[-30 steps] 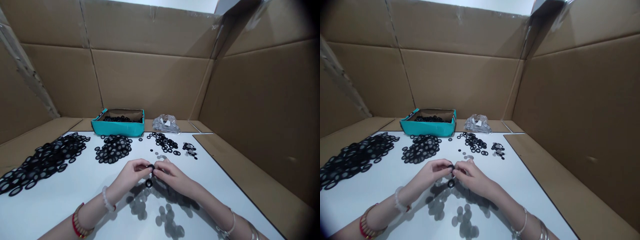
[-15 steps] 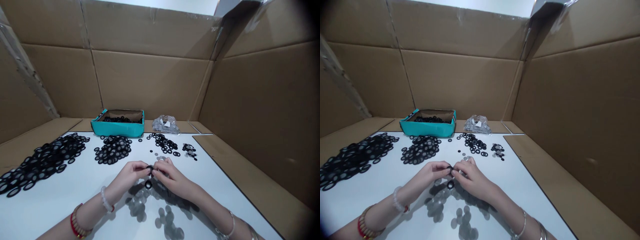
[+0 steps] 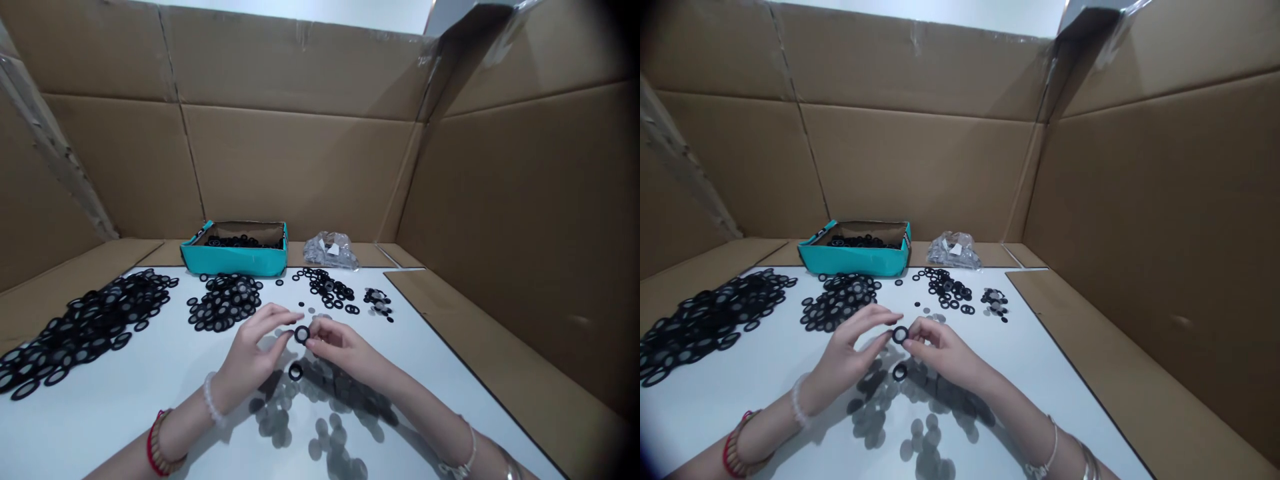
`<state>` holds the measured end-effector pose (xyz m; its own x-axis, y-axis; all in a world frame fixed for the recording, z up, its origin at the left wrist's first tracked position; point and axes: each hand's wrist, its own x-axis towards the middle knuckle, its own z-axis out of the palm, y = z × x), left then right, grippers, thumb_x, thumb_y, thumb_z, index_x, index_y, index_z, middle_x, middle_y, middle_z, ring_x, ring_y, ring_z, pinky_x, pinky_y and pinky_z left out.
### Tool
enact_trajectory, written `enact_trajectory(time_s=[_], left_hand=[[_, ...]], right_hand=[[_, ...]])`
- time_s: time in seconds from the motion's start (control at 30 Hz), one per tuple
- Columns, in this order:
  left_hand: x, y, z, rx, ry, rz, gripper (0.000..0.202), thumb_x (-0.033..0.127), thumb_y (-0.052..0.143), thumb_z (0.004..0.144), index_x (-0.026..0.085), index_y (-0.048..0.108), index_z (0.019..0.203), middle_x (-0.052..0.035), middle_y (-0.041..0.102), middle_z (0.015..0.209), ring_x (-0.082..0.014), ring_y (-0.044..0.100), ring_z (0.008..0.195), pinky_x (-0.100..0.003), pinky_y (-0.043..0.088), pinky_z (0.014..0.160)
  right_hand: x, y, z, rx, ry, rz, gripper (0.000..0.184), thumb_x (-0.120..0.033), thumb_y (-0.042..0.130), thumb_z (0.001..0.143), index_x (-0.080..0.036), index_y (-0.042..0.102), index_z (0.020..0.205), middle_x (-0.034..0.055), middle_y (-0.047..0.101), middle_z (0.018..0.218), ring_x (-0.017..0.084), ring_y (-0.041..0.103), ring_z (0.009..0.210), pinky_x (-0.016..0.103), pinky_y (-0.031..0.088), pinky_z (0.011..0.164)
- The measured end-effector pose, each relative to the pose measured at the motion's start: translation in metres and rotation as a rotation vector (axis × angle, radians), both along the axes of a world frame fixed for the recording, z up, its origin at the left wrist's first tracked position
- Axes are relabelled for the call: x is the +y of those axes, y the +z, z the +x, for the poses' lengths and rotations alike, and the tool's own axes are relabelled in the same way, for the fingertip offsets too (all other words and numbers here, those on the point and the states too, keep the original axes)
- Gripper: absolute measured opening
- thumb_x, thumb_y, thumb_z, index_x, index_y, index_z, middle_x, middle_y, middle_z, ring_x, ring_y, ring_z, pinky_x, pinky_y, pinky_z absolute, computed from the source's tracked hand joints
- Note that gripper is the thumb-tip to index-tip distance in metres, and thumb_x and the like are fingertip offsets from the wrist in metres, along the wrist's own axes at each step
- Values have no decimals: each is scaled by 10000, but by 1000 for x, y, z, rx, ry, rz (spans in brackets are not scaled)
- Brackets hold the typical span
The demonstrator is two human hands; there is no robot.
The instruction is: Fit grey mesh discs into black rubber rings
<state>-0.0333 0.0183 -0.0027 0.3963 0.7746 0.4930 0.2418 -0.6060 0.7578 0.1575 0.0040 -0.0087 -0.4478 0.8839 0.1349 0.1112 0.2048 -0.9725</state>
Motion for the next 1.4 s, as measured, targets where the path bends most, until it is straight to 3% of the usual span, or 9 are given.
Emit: enact_trajectory(time_s=[0.13, 0.23, 0.47, 0.6, 0.83, 0.93, 1.1, 1.23, 1.4], left_hand=[[-2, 9, 6, -78, -22, -375, 199, 251, 466, 850, 189, 600, 983, -52, 612, 955, -187, 564, 904, -279, 449, 787], [-4, 11, 10, -48, -63, -495, 162, 290, 514, 819, 163, 611, 842, -26, 603, 811, -164, 552, 773, -242, 437, 680], [-3, 8, 13, -46, -31, -501, 127, 251, 580, 750, 140, 607, 694, -11, 581, 685, -142, 517, 672, -225, 404, 622], [-4, 10, 13, -56, -1, -558, 138, 260, 594, 734, 137, 617, 675, -4, 567, 655, -130, 489, 630, -218, 384, 582], [-3, 9, 8, -7, -88, -590, 153, 268, 597, 728, 142, 616, 645, 13, 538, 618, -118, 458, 602, -215, 355, 556], [-1, 8, 8, 5, -113, -638, 153, 281, 593, 736, 140, 633, 690, 1, 564, 647, -127, 484, 628, -223, 371, 579], [-3, 8, 10, -193, -105, -750, 227, 265, 635, 719, 166, 594, 919, -26, 608, 846, -159, 549, 814, -235, 424, 698], [-3, 9, 10, -238, -82, -771, 291, 260, 637, 732, 163, 539, 988, -10, 599, 758, -152, 562, 781, -234, 426, 685], [-2, 9, 10, -225, -168, -682, 245, 248, 628, 739, 158, 532, 945, 15, 551, 698, -127, 538, 697, -228, 431, 642]], right_hand=[[1, 0, 0, -15, -37, -4, 243, -385, 532, 845, -176, 470, 738, -16, 447, 714, 118, 415, 666, 224, 331, 604], [-1, 3, -1, -57, -45, 38, 222, -361, 518, 854, -177, 472, 740, -17, 453, 714, 121, 415, 672, 231, 331, 616], [-9, 5, -7, -364, -169, 261, 260, -316, 458, 883, -184, 463, 660, -13, 472, 644, 157, 398, 713, 269, 306, 661], [-10, 3, -8, -316, -206, 266, 290, -317, 467, 877, -179, 434, 624, -17, 482, 648, 154, 402, 718, 267, 303, 675], [-6, -2, -6, -297, -161, 251, 312, -343, 489, 870, -175, 436, 614, -29, 459, 627, 142, 399, 686, 260, 288, 666], [-5, -3, -5, -330, -131, 234, 316, -362, 468, 884, -176, 442, 629, -28, 448, 622, 141, 404, 684, 255, 294, 658], [-8, 2, -6, -411, -147, 252, 267, -347, 429, 908, -189, 461, 694, -24, 468, 655, 150, 417, 718, 255, 310, 662], [-11, 6, -7, -477, -163, 334, 211, -336, 480, 885, -196, 459, 727, -21, 504, 704, 155, 410, 744, 265, 315, 690], [-12, 5, -8, -495, -138, 461, 260, -339, 468, 900, -183, 421, 698, -35, 456, 670, 125, 398, 671, 290, 289, 733]])
